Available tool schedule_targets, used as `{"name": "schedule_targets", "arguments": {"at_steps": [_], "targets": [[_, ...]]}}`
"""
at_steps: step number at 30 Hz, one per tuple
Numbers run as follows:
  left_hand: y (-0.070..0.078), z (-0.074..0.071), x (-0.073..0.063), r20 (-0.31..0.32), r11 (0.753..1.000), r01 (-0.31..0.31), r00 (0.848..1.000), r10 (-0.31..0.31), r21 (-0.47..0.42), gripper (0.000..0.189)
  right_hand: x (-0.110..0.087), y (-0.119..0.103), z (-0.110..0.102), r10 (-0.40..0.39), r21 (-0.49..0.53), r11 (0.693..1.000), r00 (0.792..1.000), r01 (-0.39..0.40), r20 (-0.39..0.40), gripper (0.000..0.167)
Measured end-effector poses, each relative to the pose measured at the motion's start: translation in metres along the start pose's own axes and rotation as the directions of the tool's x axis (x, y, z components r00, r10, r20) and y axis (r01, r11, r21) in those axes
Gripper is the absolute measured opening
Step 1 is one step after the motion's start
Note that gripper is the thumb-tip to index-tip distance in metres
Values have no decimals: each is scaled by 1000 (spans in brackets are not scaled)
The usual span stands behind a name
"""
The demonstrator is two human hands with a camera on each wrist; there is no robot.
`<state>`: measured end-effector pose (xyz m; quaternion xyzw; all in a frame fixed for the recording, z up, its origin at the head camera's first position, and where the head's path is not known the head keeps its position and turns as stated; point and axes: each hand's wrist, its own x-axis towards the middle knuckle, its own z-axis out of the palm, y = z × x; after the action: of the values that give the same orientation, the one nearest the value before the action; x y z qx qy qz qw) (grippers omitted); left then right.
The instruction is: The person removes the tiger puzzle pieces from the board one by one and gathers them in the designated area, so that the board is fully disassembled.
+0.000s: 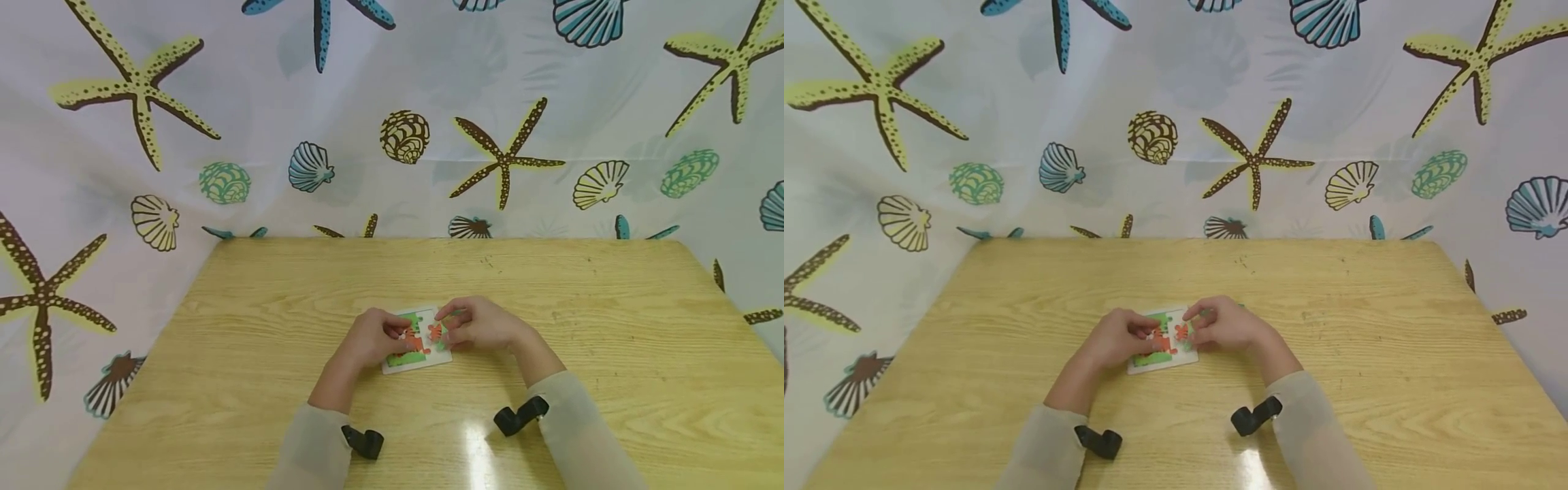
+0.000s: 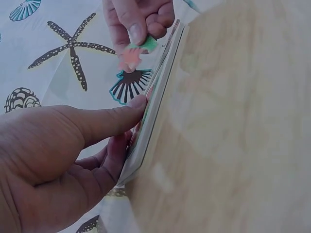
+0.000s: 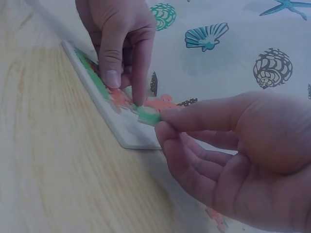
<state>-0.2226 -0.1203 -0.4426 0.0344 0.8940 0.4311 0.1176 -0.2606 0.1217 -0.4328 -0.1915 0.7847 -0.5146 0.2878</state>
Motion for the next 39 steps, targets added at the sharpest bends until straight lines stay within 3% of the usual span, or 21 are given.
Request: {"name": "schedule_targets", "arguments": {"at_steps": [8, 13, 21, 31, 39], "targets": [[0, 0, 1, 12, 998, 47, 999, -47, -31, 35, -2, 2, -11, 62, 146, 988, 996, -52, -63, 23], [0, -1, 2, 11, 997, 52, 999, -51, -55, 35, -3, 1, -17, 94, 220, 973, 991, -72, -93, 29], [1, -1, 1, 12, 997, 41, 999, -40, -63, 37, -5, 1, -23, 108, 217, 974, 981, -71, -162, 36], [4, 2, -2, 19, 999, 45, 999, -44, -7, 37, -7, 3, -27, 109, 207, 976, 967, -61, -232, 33], [6, 6, -7, 23, 997, -51, 999, 49, 60, 37, -10, 5, -32, 115, 189, 980, 952, -62, -285, 34]]}}
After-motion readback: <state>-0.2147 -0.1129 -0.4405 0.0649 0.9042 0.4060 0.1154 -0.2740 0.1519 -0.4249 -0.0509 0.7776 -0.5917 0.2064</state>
